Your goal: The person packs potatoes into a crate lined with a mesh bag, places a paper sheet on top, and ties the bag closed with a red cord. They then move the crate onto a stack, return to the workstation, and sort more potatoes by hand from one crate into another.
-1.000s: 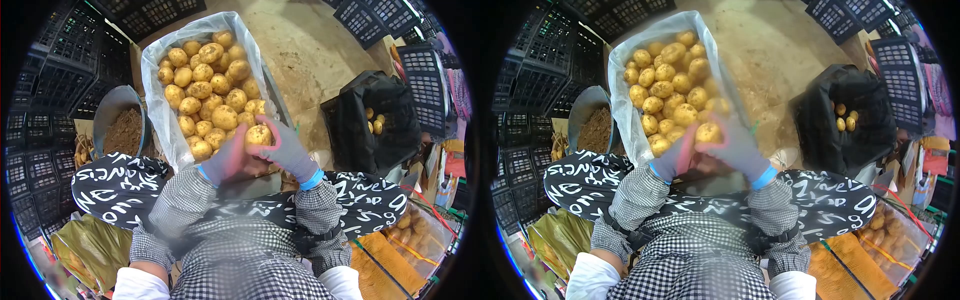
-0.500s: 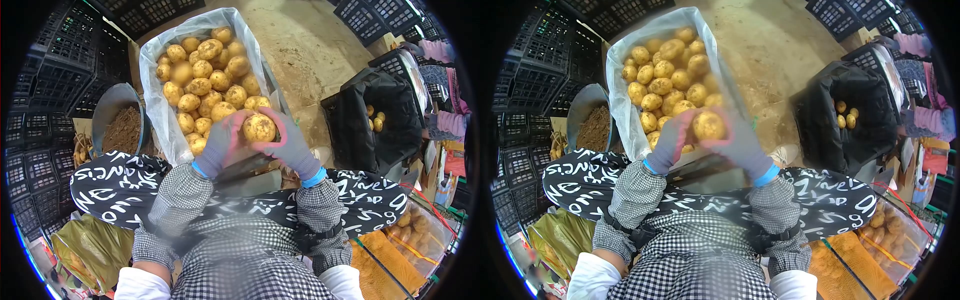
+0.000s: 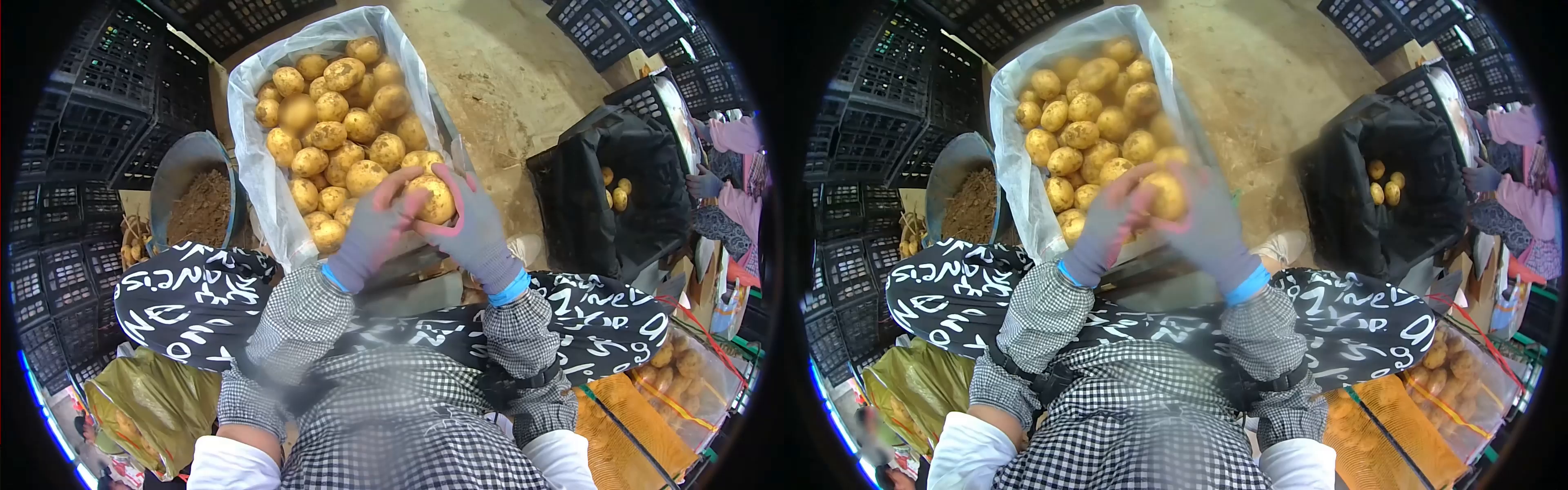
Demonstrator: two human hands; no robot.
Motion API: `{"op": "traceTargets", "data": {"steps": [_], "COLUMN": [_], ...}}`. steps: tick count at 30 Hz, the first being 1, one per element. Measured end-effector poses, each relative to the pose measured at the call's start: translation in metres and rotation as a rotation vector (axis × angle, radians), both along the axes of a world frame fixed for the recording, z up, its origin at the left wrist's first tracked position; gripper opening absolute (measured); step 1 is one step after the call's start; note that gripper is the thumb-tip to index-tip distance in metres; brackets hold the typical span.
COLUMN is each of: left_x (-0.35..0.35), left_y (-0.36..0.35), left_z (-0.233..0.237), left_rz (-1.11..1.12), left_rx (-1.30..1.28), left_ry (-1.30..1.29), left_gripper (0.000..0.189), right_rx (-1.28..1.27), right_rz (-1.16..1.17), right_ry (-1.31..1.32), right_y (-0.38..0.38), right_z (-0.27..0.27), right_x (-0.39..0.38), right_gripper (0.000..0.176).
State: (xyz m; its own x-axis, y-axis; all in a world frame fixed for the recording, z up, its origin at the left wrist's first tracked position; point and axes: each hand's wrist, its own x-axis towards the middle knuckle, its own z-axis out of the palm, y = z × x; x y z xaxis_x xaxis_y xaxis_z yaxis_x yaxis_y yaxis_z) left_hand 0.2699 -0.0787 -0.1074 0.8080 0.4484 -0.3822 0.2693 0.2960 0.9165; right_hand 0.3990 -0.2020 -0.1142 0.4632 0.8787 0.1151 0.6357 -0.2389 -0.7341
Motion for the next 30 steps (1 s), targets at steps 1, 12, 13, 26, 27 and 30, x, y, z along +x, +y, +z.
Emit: {"op": "traceTargets", "data": {"steps": [1, 12, 13, 26, 27, 30], "left_x": [0.000, -0.002, -0.001, -0.003, -0.003, -0.004], "left_y": [-0.005, -0.003, -0.003, -0.002, -0.001, 0.000], "left_z": [-0.001, -0.036, -0.026, 0.001, 0.002, 0.001], "left_rz": [0.041, -0.061, -0.017, 0.111, 0.106, 0.094], "left_rx": [-0.137, 0.154, -0.011, -0.270, -0.280, -0.295], "left_ry": [-0.046, -0.209, -0.199, -0.325, -0.314, -0.307], "left_gripper": [0.052, 0.064, 0.067, 0.071, 0.071, 0.071], "right_rx": [-0.008, -0.040, 0.008, 0.292, 0.258, 0.087], "right_rz": [-0.005, -0.009, 0.002, -0.057, -0.038, -0.047], "right_ry": [-0.014, 0.158, 0.154, 0.701, 0.662, 0.540], "right_y": [0.000, -0.001, -0.002, -0.007, -0.008, -0.007], "right_z": [0.002, 0.007, 0.004, -0.012, -0.012, -0.006], "right_x": [0.000, -0.004, 0.000, -0.007, -0.006, -0.007], "right_gripper": [0.074, 0.076, 0.074, 0.062, 0.060, 0.053]}}
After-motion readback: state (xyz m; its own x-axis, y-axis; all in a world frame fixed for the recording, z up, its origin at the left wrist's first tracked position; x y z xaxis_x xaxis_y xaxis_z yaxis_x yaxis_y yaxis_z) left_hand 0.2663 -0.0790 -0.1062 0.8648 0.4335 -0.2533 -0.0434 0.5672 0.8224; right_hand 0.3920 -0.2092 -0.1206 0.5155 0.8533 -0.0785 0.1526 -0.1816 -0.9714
